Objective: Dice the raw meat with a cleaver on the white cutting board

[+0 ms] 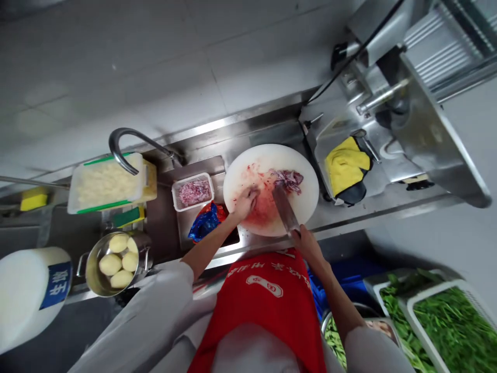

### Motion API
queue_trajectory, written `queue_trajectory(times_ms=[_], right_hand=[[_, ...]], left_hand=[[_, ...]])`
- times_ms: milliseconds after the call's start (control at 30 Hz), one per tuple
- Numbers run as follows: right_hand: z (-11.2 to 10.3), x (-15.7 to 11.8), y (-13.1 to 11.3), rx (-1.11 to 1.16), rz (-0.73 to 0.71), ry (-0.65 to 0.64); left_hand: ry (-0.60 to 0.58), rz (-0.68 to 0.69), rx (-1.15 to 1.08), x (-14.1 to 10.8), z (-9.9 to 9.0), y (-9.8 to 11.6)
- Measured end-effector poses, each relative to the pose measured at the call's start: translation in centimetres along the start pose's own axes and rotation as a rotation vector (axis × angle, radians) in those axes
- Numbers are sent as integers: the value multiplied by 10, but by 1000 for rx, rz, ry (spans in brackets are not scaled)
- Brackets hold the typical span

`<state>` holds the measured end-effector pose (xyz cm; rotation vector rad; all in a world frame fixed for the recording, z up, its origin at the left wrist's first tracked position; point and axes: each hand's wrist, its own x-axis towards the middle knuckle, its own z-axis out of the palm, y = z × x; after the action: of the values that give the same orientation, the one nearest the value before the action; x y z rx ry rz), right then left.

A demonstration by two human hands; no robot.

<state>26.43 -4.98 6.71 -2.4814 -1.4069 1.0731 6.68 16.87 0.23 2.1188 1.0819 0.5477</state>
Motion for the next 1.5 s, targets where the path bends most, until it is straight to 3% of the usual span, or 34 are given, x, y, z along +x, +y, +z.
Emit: queue_trajectory(times_ms=[133, 267, 400, 500, 633, 833, 967, 1133, 1267, 1333, 1500], right_hand=[[-5, 6, 7, -40, -37, -42], [-12, 12, 9, -116, -91, -65], [-18, 17, 10, -167, -133, -82], [-22, 20, 8, -194, -151, -94], [-32, 24, -2, -245, -163, -124], [-43, 32, -48, -309, -206, -109], [-31, 50, -87, -339, -294, -75], [-35, 63, -105, -415, -339, -114], [-56, 61, -120, -351, -354, 73], [-54, 61, -130, -300, -355, 145], [-17, 75, -134, -333, -288, -58]], left_hand=[[-25, -9, -74, -30, 2, 11], [1, -135, -246, -18, -5, 2], [115, -272, -86, -16, -9, -1], [229, -157, 68, -31, 2, 9], [221, 11, 183, -54, 21, 17], [408, 36, 79, -71, 28, 11], [378, 79, 62, -71, 30, 7], [370, 94, 44, -71, 32, 3], [330, 80, 32, -73, 32, 3], [289, 43, 33, -73, 30, 4], [214, 1, 23, -73, 28, 5]])
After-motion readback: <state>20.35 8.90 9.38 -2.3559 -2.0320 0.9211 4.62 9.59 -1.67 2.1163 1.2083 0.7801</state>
